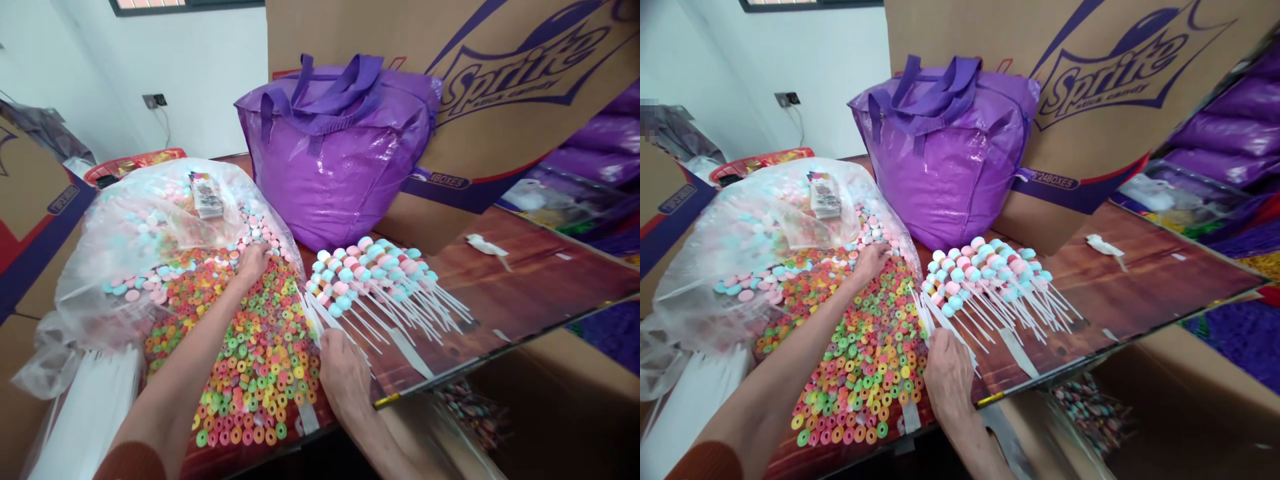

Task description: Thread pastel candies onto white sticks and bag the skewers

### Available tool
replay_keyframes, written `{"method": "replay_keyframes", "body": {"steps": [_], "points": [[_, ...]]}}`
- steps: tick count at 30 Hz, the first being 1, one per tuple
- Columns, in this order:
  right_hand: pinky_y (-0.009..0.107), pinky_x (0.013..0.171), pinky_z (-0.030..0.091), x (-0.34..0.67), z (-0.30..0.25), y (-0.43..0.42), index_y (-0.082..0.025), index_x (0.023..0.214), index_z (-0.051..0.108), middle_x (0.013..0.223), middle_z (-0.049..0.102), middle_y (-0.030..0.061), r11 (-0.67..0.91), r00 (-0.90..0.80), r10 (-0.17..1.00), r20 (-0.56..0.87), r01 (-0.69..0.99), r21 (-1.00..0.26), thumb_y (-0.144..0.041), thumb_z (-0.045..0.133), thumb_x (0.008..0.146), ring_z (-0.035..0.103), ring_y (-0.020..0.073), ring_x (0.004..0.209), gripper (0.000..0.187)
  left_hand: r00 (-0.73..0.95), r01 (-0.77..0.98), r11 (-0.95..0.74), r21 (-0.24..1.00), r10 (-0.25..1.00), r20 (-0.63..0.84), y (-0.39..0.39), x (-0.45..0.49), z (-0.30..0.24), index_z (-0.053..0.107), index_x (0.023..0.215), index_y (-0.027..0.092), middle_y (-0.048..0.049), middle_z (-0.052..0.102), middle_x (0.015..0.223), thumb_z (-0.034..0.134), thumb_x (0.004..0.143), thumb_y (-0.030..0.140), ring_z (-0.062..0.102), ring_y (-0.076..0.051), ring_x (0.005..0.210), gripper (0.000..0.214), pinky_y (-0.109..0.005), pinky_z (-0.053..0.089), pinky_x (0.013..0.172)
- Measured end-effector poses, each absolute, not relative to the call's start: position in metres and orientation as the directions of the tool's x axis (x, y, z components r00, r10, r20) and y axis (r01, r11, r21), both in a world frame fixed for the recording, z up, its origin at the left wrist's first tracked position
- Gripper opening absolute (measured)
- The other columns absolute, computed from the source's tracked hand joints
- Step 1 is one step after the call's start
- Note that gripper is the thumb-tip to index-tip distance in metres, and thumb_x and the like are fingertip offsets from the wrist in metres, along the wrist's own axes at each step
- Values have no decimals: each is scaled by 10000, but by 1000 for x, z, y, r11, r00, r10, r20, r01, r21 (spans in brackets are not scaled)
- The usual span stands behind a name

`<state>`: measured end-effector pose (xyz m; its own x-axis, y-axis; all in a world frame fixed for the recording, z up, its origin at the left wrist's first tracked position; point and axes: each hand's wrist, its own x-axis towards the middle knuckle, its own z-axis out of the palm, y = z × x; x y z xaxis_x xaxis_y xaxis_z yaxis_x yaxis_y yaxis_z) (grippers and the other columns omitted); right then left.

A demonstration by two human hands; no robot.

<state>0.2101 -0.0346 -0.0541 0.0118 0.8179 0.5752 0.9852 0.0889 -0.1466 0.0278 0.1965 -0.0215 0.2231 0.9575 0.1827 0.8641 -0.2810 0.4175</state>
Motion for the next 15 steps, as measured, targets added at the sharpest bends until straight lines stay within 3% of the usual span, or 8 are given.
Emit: {"method": "replay_keyframes", "body": {"steps": [5,10,15], "points": [[306,616,308,209,-53,-33,-222,778,459,615,566,15,96,12,826,564,982,-162,-163,323,1029,529,198,568,292,355,806,-401,435,916,187,197,17,-24,638,1280,227,-75,709,1140,467,927,199,642,-226,1036,393,-322,473,925],[304,625,320,209,-54,-33,-217,793,478,632,572,22,93,25,840,542,977,-190,-171,322,1030,531,199,588,289,559,775,-549,314,827,66,211,22,-17,736,1108,214,-92,680,1026,434,874,83,638,-237,936,405,-316,471,843],[305,627,339,210,-56,-34,-209,811,504,649,592,31,101,36,844,535,969,-225,-185,344,1028,539,197,593,270,493,810,-486,327,867,67,219,34,-11,753,1010,172,-111,690,913,505,804,46,644,-251,869,346,-318,466,809]]}}
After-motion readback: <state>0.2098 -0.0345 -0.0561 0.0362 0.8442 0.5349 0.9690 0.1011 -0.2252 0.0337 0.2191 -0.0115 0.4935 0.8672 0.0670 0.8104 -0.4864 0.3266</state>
